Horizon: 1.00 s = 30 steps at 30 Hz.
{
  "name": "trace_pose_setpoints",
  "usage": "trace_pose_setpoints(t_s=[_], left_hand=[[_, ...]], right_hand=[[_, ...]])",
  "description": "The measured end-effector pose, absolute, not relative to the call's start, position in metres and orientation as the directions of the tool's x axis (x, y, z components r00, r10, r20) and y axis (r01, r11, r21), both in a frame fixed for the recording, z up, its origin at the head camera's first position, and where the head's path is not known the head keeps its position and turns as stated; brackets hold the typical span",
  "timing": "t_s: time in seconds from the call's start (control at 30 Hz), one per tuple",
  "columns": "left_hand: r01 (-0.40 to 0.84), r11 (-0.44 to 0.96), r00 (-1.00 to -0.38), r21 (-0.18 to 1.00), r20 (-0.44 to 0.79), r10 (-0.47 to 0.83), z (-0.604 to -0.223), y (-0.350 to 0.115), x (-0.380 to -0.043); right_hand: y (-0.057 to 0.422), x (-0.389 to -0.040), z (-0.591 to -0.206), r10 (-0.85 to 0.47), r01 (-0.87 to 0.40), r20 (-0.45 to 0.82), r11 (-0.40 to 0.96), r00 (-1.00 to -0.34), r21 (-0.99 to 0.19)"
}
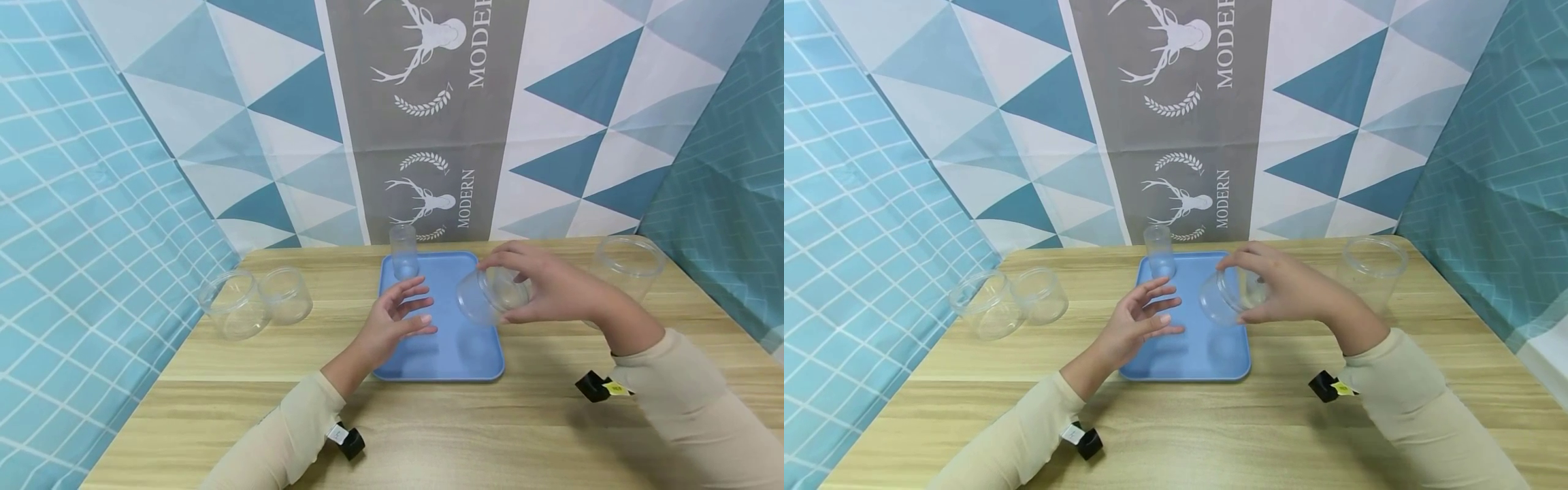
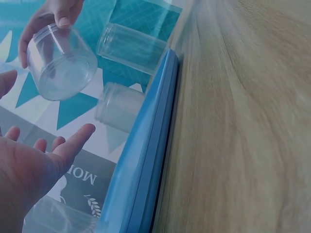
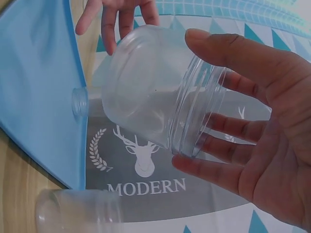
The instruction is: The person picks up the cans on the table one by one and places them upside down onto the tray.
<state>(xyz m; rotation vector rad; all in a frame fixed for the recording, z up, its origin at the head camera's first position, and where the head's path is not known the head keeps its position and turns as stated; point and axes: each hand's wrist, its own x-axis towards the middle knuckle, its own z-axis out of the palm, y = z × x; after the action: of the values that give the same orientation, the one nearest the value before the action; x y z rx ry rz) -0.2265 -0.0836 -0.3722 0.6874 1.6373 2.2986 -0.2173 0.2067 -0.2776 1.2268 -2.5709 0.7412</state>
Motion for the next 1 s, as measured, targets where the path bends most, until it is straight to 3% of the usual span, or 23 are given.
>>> trace_pose_setpoints(t_s=[0.33, 0.67, 1.0], left_hand=[[0.122, -0.328, -0.834, 0.937, 0.276, 0.478, -0.372, -0.079, -0.227], [0.268, -0.227, -0.82, 0.936, 0.345, 0.456, -0.367, -0.077, -0.222], [0.194, -0.251, -0.822, 0.948, 0.297, 0.486, -0.368, -0.074, -0.223]], right_hand=[[0.203, -0.22, -0.292, -0.642, -0.773, 0.438, 0.458, -0.629, -0.439], [0.196, -0.224, -0.309, -0.601, -0.748, 0.472, 0.368, -0.645, -0.552], [0.182, -0.225, -0.323, -0.582, -0.713, 0.466, 0.313, -0.666, -0.628]])
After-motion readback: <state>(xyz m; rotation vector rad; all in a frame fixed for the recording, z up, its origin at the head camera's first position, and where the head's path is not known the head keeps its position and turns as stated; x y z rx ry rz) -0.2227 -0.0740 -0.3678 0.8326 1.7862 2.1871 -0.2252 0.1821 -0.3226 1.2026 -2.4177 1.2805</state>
